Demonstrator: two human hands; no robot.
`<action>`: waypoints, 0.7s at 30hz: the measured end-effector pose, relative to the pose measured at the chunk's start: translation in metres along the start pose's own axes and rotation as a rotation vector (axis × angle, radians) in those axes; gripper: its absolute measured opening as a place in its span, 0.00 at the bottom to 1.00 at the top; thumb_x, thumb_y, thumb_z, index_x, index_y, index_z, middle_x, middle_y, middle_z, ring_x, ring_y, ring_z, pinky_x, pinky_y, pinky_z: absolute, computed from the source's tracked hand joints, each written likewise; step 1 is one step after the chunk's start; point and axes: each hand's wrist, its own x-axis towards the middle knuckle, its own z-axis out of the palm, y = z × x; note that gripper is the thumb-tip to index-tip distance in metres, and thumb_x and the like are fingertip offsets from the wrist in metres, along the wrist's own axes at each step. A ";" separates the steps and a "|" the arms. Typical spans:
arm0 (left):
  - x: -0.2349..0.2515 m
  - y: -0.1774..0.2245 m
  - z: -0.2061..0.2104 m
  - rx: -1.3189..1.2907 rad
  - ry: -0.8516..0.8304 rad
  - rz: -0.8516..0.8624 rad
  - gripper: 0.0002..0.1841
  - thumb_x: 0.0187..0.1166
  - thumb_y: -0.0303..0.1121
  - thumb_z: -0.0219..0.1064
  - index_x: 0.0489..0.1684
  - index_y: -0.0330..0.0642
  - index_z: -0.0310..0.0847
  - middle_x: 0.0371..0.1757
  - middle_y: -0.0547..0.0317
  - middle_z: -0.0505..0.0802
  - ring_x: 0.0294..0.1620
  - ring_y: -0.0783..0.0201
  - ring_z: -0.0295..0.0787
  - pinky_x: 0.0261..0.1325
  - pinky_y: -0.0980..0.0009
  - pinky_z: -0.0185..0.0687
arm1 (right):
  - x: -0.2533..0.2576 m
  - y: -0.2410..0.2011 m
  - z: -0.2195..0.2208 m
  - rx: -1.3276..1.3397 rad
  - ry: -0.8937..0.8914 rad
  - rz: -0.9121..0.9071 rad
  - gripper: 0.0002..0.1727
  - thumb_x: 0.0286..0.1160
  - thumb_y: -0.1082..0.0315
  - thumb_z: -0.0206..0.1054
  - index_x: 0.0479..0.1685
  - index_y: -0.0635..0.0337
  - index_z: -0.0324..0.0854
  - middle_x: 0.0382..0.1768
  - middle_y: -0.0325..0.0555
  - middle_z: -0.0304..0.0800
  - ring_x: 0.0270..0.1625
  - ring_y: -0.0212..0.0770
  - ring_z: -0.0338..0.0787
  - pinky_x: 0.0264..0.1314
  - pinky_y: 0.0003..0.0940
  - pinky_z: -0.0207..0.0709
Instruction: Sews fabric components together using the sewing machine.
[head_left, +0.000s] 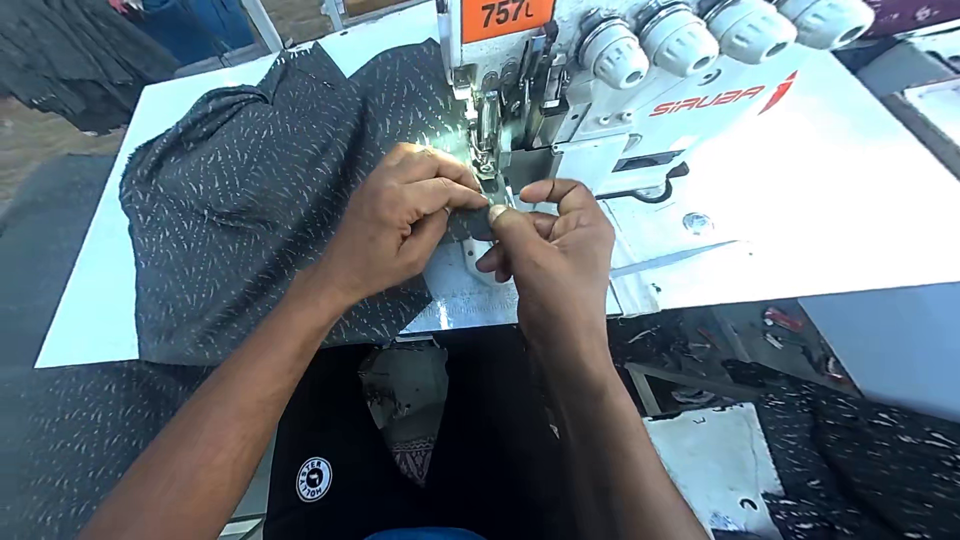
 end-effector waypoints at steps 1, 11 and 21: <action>0.001 -0.005 -0.001 -0.008 -0.008 0.015 0.19 0.79 0.21 0.55 0.49 0.42 0.96 0.57 0.56 0.95 0.68 0.56 0.82 0.79 0.57 0.69 | 0.005 -0.001 0.001 -0.038 0.007 0.021 0.15 0.72 0.72 0.71 0.54 0.57 0.74 0.19 0.39 0.89 0.15 0.33 0.88 0.15 0.26 0.84; -0.005 0.017 0.002 0.374 -0.032 -0.169 0.24 0.81 0.50 0.65 0.67 0.46 0.88 0.69 0.57 0.89 0.70 0.52 0.79 0.72 0.49 0.71 | -0.019 0.006 -0.005 -0.417 0.142 -0.307 0.13 0.76 0.66 0.68 0.56 0.56 0.78 0.15 0.30 0.80 0.11 0.27 0.78 0.11 0.26 0.76; -0.019 0.076 0.023 -0.077 0.209 -0.330 0.07 0.78 0.26 0.70 0.46 0.40 0.94 0.47 0.60 0.94 0.48 0.71 0.91 0.51 0.73 0.90 | -0.005 0.008 -0.020 -0.911 -0.052 -0.701 0.15 0.78 0.70 0.64 0.58 0.53 0.92 0.33 0.47 0.95 0.28 0.44 0.91 0.25 0.45 0.78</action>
